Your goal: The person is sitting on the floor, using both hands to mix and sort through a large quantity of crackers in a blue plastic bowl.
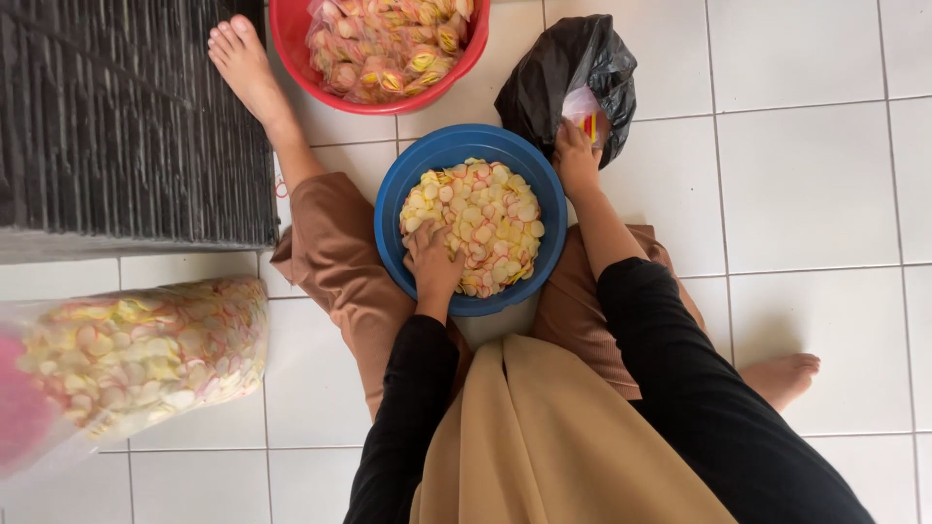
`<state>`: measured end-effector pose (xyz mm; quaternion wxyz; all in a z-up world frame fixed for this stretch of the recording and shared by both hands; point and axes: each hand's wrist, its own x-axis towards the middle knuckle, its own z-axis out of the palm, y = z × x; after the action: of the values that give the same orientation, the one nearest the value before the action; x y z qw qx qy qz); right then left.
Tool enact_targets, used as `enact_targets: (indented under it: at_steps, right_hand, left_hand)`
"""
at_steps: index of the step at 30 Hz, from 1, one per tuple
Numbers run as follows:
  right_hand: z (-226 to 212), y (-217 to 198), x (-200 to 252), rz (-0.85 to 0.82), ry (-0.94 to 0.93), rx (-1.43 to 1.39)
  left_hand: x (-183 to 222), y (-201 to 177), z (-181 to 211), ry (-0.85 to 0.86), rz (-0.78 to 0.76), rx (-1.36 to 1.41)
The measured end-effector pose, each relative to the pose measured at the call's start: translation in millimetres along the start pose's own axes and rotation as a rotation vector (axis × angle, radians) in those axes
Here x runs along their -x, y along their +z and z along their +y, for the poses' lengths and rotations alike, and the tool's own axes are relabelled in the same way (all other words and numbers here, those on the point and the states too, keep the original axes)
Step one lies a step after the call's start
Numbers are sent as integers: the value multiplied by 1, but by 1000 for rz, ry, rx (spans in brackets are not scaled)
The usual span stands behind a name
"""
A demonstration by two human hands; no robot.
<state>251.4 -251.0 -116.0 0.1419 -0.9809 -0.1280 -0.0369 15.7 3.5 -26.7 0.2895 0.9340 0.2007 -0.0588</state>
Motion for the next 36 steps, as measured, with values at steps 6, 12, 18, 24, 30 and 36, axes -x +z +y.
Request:
enact_targets:
  at_steps: [6,12,18,24,30,36]
  right_hand:
    - [36,65,-17,115,-29,78]
    - [34,80,-15,249,-189,125]
    - [5,4,-7,354,-235,-225]
    - [-18,-49,3,397,-256,-344]
    - [4,-19,-19,389,-289,-331]
    - [7,-6,-37,483,-172,-287]
  left_hand:
    - [1,-3,4,-6,-9,-28]
    - [0,-1,2,-16,-26,-40]
    - [2,-2,3,5,-2,-25]
    - [-3,10,-10,87,97,-3]
    - [-4,8,-8,87,77,-28]
    - [-1,4,-2,-6,11,-27]
